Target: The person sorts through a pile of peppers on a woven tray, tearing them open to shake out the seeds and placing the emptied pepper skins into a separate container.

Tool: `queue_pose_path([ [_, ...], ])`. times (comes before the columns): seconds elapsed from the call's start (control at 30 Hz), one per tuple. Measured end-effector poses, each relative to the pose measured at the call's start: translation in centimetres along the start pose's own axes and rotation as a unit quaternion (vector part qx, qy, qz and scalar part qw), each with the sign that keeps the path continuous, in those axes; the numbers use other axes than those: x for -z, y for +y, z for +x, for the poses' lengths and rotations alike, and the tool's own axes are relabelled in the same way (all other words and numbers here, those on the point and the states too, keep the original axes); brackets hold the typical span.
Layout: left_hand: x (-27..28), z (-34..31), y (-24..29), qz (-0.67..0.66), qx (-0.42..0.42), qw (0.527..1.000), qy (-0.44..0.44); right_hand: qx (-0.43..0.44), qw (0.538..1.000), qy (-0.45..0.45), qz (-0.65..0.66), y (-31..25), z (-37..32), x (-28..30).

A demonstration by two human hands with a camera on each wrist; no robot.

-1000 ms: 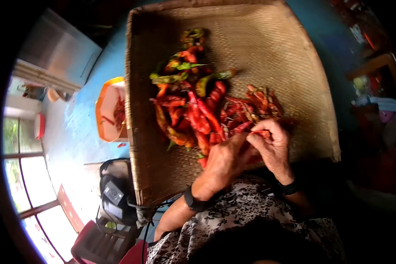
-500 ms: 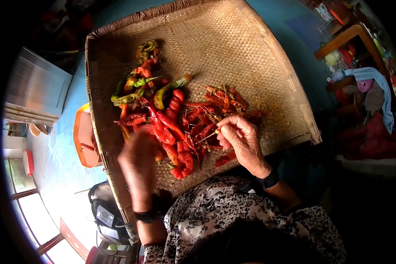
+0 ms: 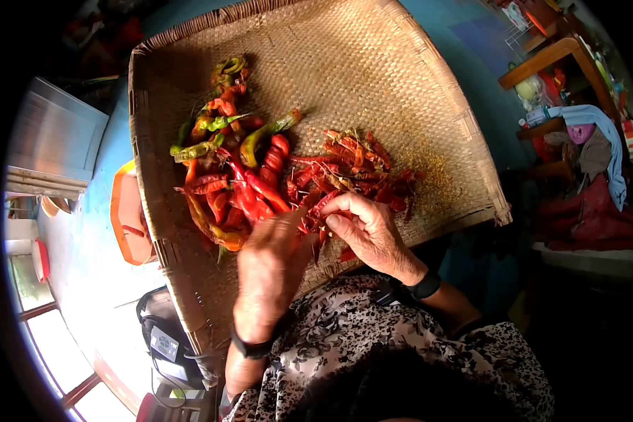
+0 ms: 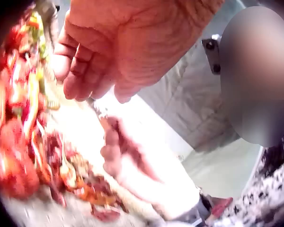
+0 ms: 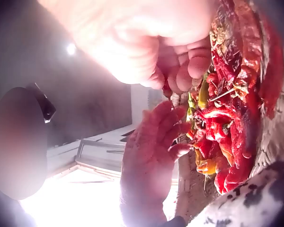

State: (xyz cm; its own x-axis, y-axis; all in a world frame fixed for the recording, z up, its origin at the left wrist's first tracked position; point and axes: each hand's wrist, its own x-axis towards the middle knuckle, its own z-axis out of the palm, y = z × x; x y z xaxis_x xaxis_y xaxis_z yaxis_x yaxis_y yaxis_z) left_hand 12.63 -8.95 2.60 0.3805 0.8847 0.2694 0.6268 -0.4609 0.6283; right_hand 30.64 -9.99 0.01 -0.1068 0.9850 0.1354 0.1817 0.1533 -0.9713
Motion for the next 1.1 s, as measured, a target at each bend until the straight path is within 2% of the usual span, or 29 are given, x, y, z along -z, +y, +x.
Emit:
queue_pose_path([
  [0.03,-0.7,-0.3,0.6,-0.017,0.041,0.997,-0.058,0.005,1.000,-0.006,-0.025,-0.5,0.1,0.0],
  [0.1,-1.8,-0.9,0.5,-0.024,0.061,0.992,-0.104,0.003,0.999,-0.018,-0.027,-0.7,0.0,0.0],
  [0.23,-0.7,-1.0,-0.8,0.027,0.045,0.998,-0.026,-0.024,0.999,-0.027,0.016,-0.6,-0.4,0.5],
  [0.27,0.2,-1.0,-1.7,0.034,0.072,0.997,0.000,-0.023,0.998,-0.037,-0.050,-0.3,-0.3,1.4],
  [0.3,1.3,-1.0,-2.6,0.041,0.098,0.994,0.026,0.021,0.997,0.024,-0.071,0.6,0.0,1.7],
  [0.37,3.7,-0.8,-4.2,0.038,0.159,0.974,0.156,0.008,0.972,0.089,-0.217,2.0,0.5,3.8],
  [0.4,5.1,-0.8,-5.6,0.037,0.158,0.974,0.155,0.044,0.955,0.133,-0.262,2.5,0.8,4.6],
  [0.43,6.7,-0.9,-7.4,0.084,0.162,0.961,0.206,0.079,0.932,0.177,-0.307,2.8,1.2,5.5],
  [0.5,9.5,-0.9,-10.8,0.174,0.168,0.921,0.304,0.028,0.914,0.154,-0.375,3.5,1.7,7.3],
  [0.57,11.6,-1.1,-12.6,0.267,0.287,0.865,0.312,0.045,0.888,0.153,-0.432,4.9,2.5,8.1],
  [0.6,11.4,-2.1,-16.6,0.416,0.241,0.817,0.319,0.048,0.887,0.151,-0.433,5.0,2.8,8.2],
  [0.63,11.6,-1.7,-16.6,0.467,0.241,0.805,0.276,0.016,0.869,0.132,-0.477,5.0,3.3,8.2],
  [0.67,11.4,-1.5,-16.3,0.447,0.225,0.813,0.298,-0.018,0.847,0.113,-0.518,5.0,3.7,8.0],
  [0.7,11.0,-1.2,-15.8,0.426,0.208,0.821,0.319,-0.018,0.848,0.113,-0.518,5.1,3.9,8.0],
  [0.8,9.3,-0.4,-13.0,0.325,0.127,0.886,0.305,-0.045,0.863,0.098,-0.493,5.7,4.4,7.8],
  [0.9,6.8,1.2,-8.2,0.178,0.105,0.932,0.297,-0.071,0.852,0.080,-0.513,6.1,4.9,7.8],
  [0.97,4.9,1.7,-6.4,0.141,0.088,0.947,0.274,-0.059,0.856,0.083,-0.506,6.6,4.6,8.1],
  [1.0,4.3,1.6,-4.4,0.148,0.120,0.953,0.235,-0.047,0.861,0.087,-0.499,6.7,4.5,8.1],
  [1.03,3.9,1.8,-2.9,0.151,0.062,0.963,0.213,-0.047,0.861,0.085,-0.499,6.5,4.3,8.1],
  [1.1,2.3,1.6,-1.5,0.080,0.074,0.979,0.171,-0.024,0.874,0.157,-0.460,5.9,3.9,8.0],
])
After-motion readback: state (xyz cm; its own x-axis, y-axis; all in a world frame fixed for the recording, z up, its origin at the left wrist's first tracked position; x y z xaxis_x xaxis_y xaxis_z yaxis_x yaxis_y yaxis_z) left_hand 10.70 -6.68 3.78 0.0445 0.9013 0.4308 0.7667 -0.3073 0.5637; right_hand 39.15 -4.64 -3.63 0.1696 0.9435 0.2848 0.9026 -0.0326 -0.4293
